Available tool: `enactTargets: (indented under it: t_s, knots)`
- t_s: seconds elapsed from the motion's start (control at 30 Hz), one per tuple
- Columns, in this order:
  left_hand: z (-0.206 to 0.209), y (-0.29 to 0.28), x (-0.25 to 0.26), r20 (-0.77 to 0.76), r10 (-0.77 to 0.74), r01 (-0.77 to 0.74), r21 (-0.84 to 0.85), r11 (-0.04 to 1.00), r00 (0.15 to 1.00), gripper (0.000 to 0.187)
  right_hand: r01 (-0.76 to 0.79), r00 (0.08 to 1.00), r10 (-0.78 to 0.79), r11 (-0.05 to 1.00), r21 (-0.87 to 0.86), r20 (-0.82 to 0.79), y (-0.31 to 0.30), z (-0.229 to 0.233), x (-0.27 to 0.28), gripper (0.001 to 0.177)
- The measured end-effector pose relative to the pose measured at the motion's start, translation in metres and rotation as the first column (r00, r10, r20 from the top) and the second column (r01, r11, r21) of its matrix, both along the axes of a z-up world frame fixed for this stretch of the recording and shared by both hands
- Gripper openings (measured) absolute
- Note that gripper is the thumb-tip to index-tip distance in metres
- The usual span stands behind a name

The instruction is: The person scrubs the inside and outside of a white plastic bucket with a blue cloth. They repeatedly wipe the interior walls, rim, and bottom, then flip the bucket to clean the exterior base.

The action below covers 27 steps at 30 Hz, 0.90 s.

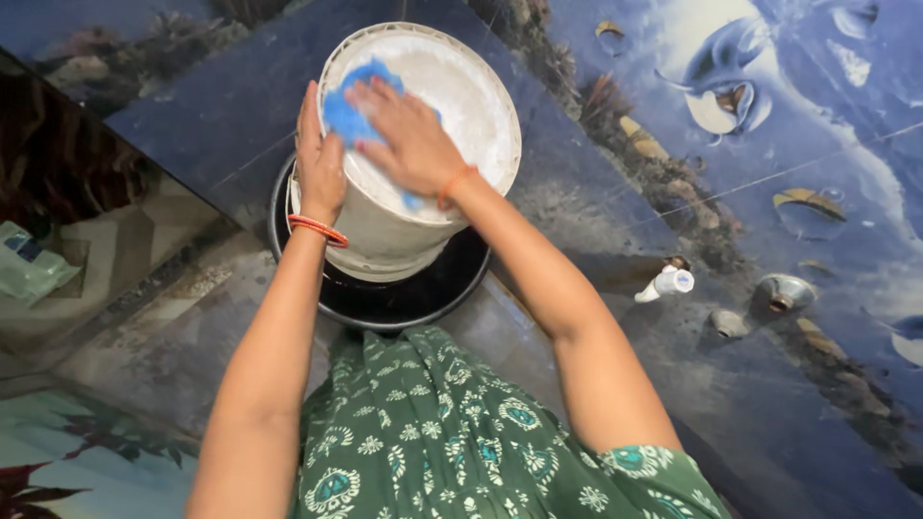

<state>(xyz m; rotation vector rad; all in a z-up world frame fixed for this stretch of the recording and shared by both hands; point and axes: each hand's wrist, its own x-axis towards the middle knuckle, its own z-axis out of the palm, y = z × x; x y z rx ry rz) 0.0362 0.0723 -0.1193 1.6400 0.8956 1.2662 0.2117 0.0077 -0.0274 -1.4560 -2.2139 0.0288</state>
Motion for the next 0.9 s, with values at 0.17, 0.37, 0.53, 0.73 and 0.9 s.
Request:
enactTargets:
  t_s: [0.17, 0.37, 0.53, 0.73, 0.9]
  knots:
    - [0.006, -0.005, -0.006, -0.007, 0.003, -0.003, -0.014, 1.000, 1.000, 0.062, 0.258, 0.965, -0.262, 0.960, -0.112, -0.015, 0.035, -0.008, 0.077, 0.059]
    - [0.006, -0.011, -0.009, 0.075, 0.003, -0.002, -0.014, 1.000, 0.997, 0.060, 0.246, 0.969, -0.229, 0.937, -0.249, 0.097, -0.074, 0.007, 0.086, 0.065]
    - [0.006, -0.011, 0.005, 0.044, -0.018, 0.017, 0.020, 1.000, 0.999, 0.058, 0.065, 0.994, -0.040, 0.965, -0.254, 0.101, -0.062, 0.013, -0.002, 0.063]
    - [0.010, -0.007, 0.016, -0.058, -0.004, 0.005, 0.022, 1.000, 0.998, 0.059, 0.187, 0.982, -0.176, 0.958, -0.218, 0.067, 0.029, 0.018, 0.005, 0.062]
    - [0.008, -0.004, 0.012, -0.011, 0.027, -0.026, 0.030, 0.999, 1.000, 0.059, -0.008, 0.996, 0.036, 0.950, -0.312, 0.085, -0.063, 0.029, 0.007, 0.065]
